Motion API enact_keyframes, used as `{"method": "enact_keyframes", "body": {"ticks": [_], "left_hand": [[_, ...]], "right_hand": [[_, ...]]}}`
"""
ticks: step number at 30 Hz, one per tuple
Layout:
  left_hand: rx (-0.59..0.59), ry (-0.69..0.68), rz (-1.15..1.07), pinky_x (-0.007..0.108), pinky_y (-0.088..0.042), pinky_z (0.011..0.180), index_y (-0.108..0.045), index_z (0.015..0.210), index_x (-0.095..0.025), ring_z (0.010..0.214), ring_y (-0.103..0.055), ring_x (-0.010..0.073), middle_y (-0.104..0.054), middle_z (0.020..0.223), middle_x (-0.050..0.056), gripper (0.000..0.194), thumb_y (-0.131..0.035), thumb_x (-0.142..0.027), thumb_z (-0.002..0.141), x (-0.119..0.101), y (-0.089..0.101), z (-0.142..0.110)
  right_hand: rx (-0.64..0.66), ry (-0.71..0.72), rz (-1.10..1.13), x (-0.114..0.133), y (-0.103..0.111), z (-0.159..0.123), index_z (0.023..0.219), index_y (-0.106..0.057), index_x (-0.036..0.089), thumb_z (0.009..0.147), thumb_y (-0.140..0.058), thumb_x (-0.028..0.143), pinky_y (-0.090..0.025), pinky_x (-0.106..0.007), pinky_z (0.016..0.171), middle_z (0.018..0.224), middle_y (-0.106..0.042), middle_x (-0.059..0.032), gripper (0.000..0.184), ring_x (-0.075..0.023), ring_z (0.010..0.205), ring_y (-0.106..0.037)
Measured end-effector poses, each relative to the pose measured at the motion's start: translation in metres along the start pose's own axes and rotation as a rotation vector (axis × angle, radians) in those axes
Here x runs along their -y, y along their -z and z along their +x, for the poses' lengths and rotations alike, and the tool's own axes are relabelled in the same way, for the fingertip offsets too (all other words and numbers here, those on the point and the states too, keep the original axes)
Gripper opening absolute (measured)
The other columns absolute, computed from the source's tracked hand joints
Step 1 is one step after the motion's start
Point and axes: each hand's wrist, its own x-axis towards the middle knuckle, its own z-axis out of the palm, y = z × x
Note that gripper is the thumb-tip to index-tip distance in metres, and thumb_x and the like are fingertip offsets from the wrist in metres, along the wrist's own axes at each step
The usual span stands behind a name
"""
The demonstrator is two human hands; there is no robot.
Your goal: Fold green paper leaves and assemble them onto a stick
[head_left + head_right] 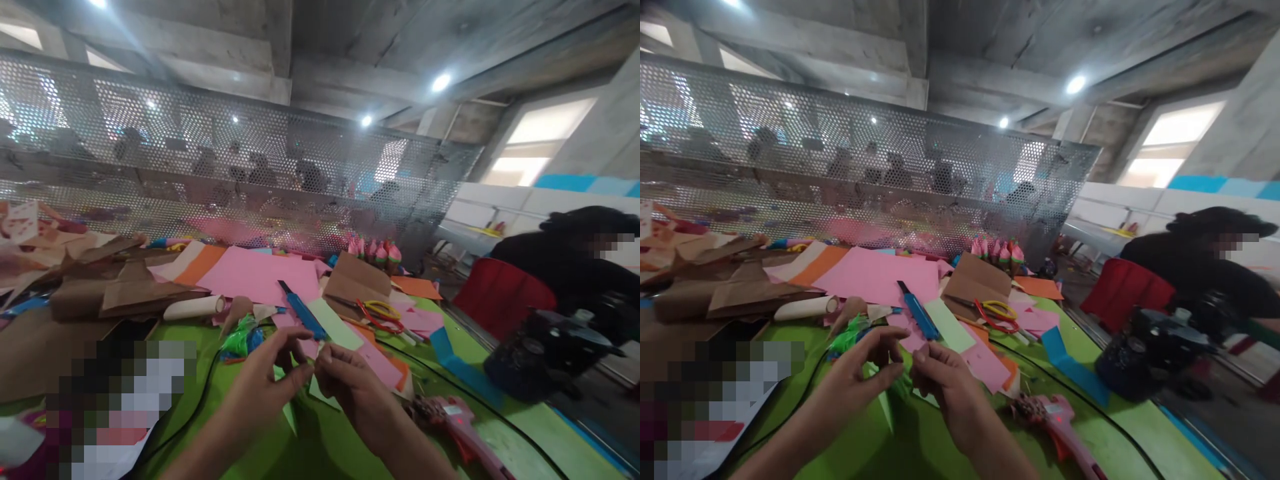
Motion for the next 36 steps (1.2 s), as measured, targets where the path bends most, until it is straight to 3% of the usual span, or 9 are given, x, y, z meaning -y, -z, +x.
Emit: {"method": "enact_keyframes", "body": {"ticks": [5, 10, 13, 16, 18, 23, 27, 30, 36], "left_hand": [[0.033, -0.068, 0.09, 0.026, -0.044, 0.068, -0.065, 0.081, -0.019, 0.072, -0.058, 0.0153, -0.063, 0.077, 0.001, 0.005, -0.06, -0.022, 0.083, 0.004, 0.002, 0.001], [-0.118, 0.018, 0.159, 0.025, -0.043, 0.068, -0.06, 0.075, -0.019, 0.072, -0.057, 0.0157, -0.062, 0.072, 0.0, 0.018, -0.052, -0.029, 0.087, -0.004, 0.028, 0.007], [0.011, 0.022, 0.352, 0.03, -0.044, 0.082, -0.066, 0.088, -0.021, 0.09, -0.06, 0.0207, -0.068, 0.09, 0.003, 0.014, -0.054, -0.027, 0.085, 0.003, 0.05, 0.006], [0.249, 0.047, 0.502, 0.036, -0.036, 0.098, -0.058, 0.122, -0.028, 0.113, -0.054, 0.0256, -0.063, 0.124, 0.004, 0.055, -0.065, -0.016, 0.069, 0.016, 0.059, 0.001], [0.313, 0.043, 0.622, 0.038, -0.034, 0.098, -0.058, 0.123, -0.028, 0.114, -0.054, 0.0274, -0.063, 0.124, 0.004, 0.061, -0.065, -0.013, 0.064, 0.024, 0.055, -0.002], [0.216, 0.048, 0.816, 0.032, -0.037, 0.074, -0.066, 0.081, -0.022, 0.086, -0.059, 0.0247, -0.068, 0.085, 0.004, 0.014, -0.055, -0.015, 0.074, 0.025, 0.038, 0.001], [0.093, 0.078, 0.641, 0.026, -0.033, 0.06, -0.055, 0.074, -0.021, 0.068, -0.053, 0.0189, -0.059, 0.071, 0.0, 0.011, -0.048, -0.021, 0.083, 0.02, 0.036, 0.005], [0.106, 0.058, 0.404, 0.025, -0.036, 0.061, -0.055, 0.076, -0.021, 0.069, -0.052, 0.017, -0.057, 0.071, -0.002, 0.012, -0.048, -0.022, 0.085, 0.019, 0.031, 0.005], [0.152, 0.126, 0.141, 0.022, -0.039, 0.052, -0.054, 0.089, -0.021, 0.062, -0.053, 0.014, -0.056, 0.074, -0.002, 0.012, -0.044, -0.026, 0.089, 0.024, 0.014, 0.001]], "right_hand": [[0.065, -0.069, -0.066, 0.0, -0.005, -0.002, 0.064, -0.06, 0.016, 0.071, -0.073, 0.026, -0.025, -0.024, 0.054, 0.058, -0.043, 0.0045, 0.018, -0.0105, 0.056, -0.035], [-0.014, 0.02, -0.32, 0.002, 0.001, 0.003, 0.08, -0.064, 0.018, 0.074, -0.072, 0.032, -0.033, -0.025, 0.061, 0.074, -0.056, 0.0008, 0.017, -0.0137, 0.068, -0.047], [-0.07, 0.098, -0.575, 0.001, 0.008, 0.007, 0.089, -0.064, 0.019, 0.076, -0.07, 0.036, -0.037, -0.027, 0.066, 0.081, -0.061, -0.0012, 0.022, -0.0163, 0.074, -0.051], [-0.029, 0.17, -0.789, -0.003, 0.01, 0.007, 0.099, -0.064, 0.02, 0.079, -0.068, 0.038, -0.041, -0.03, 0.07, 0.092, -0.063, -0.0045, 0.027, -0.0195, 0.08, -0.055], [0.024, 0.222, -0.905, -0.006, 0.008, 0.005, 0.108, -0.063, 0.022, 0.076, -0.072, 0.039, -0.041, -0.034, 0.078, 0.105, -0.062, -0.0069, 0.037, -0.0238, 0.092, -0.055], [-0.035, 0.301, -1.007, -0.004, 0.007, 0.004, 0.111, -0.062, 0.023, 0.077, -0.071, 0.035, -0.039, -0.037, 0.088, 0.112, -0.061, -0.0087, 0.038, -0.0276, 0.105, -0.054], [-0.192, 0.295, -0.882, 0.008, 0.01, 0.006, 0.106, -0.063, 0.023, 0.084, -0.062, 0.037, -0.041, -0.034, 0.082, 0.107, -0.063, -0.0075, 0.026, -0.0243, 0.098, -0.056], [-0.127, 0.225, -0.778, 0.011, 0.01, 0.005, 0.108, -0.064, 0.023, 0.082, -0.064, 0.042, -0.042, -0.032, 0.08, 0.107, -0.066, -0.0062, 0.033, -0.0247, 0.099, -0.057], [-0.098, 0.184, -0.786, 0.004, 0.014, 0.012, 0.07, -0.067, 0.018, 0.077, -0.067, 0.042, -0.039, -0.028, 0.063, 0.066, -0.063, 0.0005, 0.025, -0.0183, 0.067, -0.054]]}}
